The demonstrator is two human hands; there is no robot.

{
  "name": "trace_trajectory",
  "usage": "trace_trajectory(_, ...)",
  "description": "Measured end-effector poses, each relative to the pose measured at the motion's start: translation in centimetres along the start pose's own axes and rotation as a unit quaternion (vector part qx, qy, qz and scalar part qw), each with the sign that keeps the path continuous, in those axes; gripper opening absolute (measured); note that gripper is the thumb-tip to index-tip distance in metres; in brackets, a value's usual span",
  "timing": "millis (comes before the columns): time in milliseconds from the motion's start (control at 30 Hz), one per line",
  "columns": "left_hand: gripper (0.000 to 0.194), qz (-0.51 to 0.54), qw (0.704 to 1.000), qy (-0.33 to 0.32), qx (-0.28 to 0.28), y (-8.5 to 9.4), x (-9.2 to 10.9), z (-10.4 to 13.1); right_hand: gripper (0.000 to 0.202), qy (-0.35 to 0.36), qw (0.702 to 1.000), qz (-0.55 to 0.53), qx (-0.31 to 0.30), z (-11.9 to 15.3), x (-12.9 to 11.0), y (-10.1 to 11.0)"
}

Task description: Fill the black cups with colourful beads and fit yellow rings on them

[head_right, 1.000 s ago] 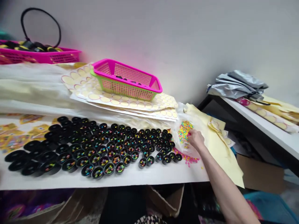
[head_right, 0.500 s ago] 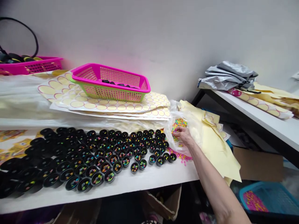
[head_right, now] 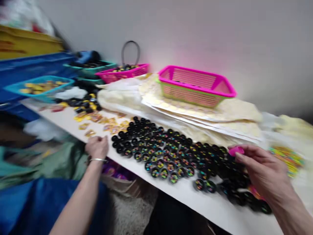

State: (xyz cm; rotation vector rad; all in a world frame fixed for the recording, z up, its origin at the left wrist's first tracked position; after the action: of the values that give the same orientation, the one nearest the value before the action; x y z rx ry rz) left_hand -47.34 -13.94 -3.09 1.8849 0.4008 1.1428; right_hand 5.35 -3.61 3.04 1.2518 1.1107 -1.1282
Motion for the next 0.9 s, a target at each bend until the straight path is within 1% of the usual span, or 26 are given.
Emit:
trace_trajectory(33, 0.022, -0.02, 0.999, 0.021, 0.017, 0.2, -1.5, -0.7, 0.028, -0.01, 0.999, -0.009, -0.049, 0.3, -0.5, -2.9)
trace_trajectory(100, 0.022, -0.039, 0.998, 0.037, 0.039, -0.2, -3.4, -1.5, 0.029, -0.022, 0.986, -0.015, -0.167, 1.1, -1.5, -9.3)
trace_trajectory(167, 0.024, -0.041, 0.997, 0.034, 0.052, -1.0, -4.1, -1.5, 0.029, -0.016, 0.96, -0.006, -0.281, 2.0, -2.2, -15.7)
trace_trajectory(200, 0.024, -0.039, 0.997, 0.031, 0.056, -1.4, -4.2, -1.4, 0.027, -0.008, 0.945, 0.003, -0.327, 2.2, -2.4, -18.7)
trace_trajectory(267, 0.024, -0.032, 0.997, 0.025, 0.059, -1.9, -4.2, -1.2, 0.023, 0.022, 0.919, 0.027, -0.392, 2.3, -2.3, -23.9)
trace_trajectory(300, 0.024, -0.028, 0.998, 0.024, 0.06, -2.0, -4.2, -1.1, 0.02, 0.04, 0.908, 0.044, -0.415, 2.1, -2.1, -26.1)
trace_trajectory(367, 0.024, -0.022, 0.998, 0.023, 0.062, -2.1, -4.3, -1.0, 0.014, 0.09, 0.883, 0.09, -0.451, 1.3, -1.6, -29.6)
trace_trajectory(400, 0.024, -0.02, 0.998, 0.024, 0.063, -2.1, -4.4, -1.0, 0.012, 0.127, 0.87, 0.119, -0.462, 0.9, -1.4, -30.9)
trace_trajectory(467, 0.024, -0.016, 0.997, 0.026, 0.065, -2.1, -4.5, -1.0, 0.011, 0.212, 0.837, 0.187, -0.468, 0.1, -1.1, -32.7)
trace_trajectory(533, 0.024, -0.012, 0.997, 0.029, 0.065, -2.1, -4.6, -1.0, 0.012, 0.285, 0.798, 0.264, -0.461, -0.5, -1.1, -33.7)
trace_trajectory(567, 0.024, -0.01, 0.998, 0.029, 0.063, -2.1, -4.6, -1.0, 0.013, 0.31, 0.775, 0.305, -0.458, -0.6, -1.2, -34.0)
trace_trajectory(633, 0.024, -0.007, 0.998, 0.03, 0.059, -2.2, -4.6, -1.0, 0.015, 0.35, 0.718, 0.385, -0.462, -0.7, -1.6, -34.3)
trace_trajectory(733, 0.024, -0.008, 0.998, 0.033, 0.054, -2.1, -4.5, -1.0, 0.017, 0.409, 0.615, 0.484, -0.469, -0.1, -2.4, -34.7)
trace_trajectory(767, 0.024, -0.009, 0.998, 0.034, 0.052, -2.1, -4.5, -1.0, 0.016, 0.423, 0.585, 0.509, -0.468, 0.1, -2.6, -34.8)
trace_trajectory(800, 0.023, -0.01, 0.998, 0.035, 0.052, -2.0, -4.4, -0.9, 0.015, 0.434, 0.561, 0.53, -0.465, 0.3, -2.8, -35.0)
trace_trajectory(833, 0.023, -0.012, 0.998, 0.035, 0.05, -2.0, -4.4, -0.9, 0.014, 0.441, 0.542, 0.546, -0.462, 0.5, -3.0, -35.1)
trace_trajectory(867, 0.023, -0.014, 0.998, 0.035, 0.049, -2.0, -4.4, -0.9, 0.013, 0.446, 0.531, 0.556, -0.457, 0.6, -3.1, -35.2)
trace_trajectory(900, 0.023, -0.017, 0.998, 0.037, 0.049, -2.0, -4.4, -0.9, 0.013, 0.448, 0.528, 0.561, -0.454, 0.6, -3.2, -35.3)
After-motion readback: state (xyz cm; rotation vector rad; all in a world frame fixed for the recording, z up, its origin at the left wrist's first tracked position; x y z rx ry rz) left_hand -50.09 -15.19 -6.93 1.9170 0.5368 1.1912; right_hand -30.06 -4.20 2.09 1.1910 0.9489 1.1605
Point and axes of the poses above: each hand's wrist, its own z-axis away from the middle knuckle, its own y-axis out of the back of the hand, x = y × z, the point moved 3 cm from there along -z, towards the middle knuckle, and after that the axes turned 6 degrees about -x, right-handed, at the moved point
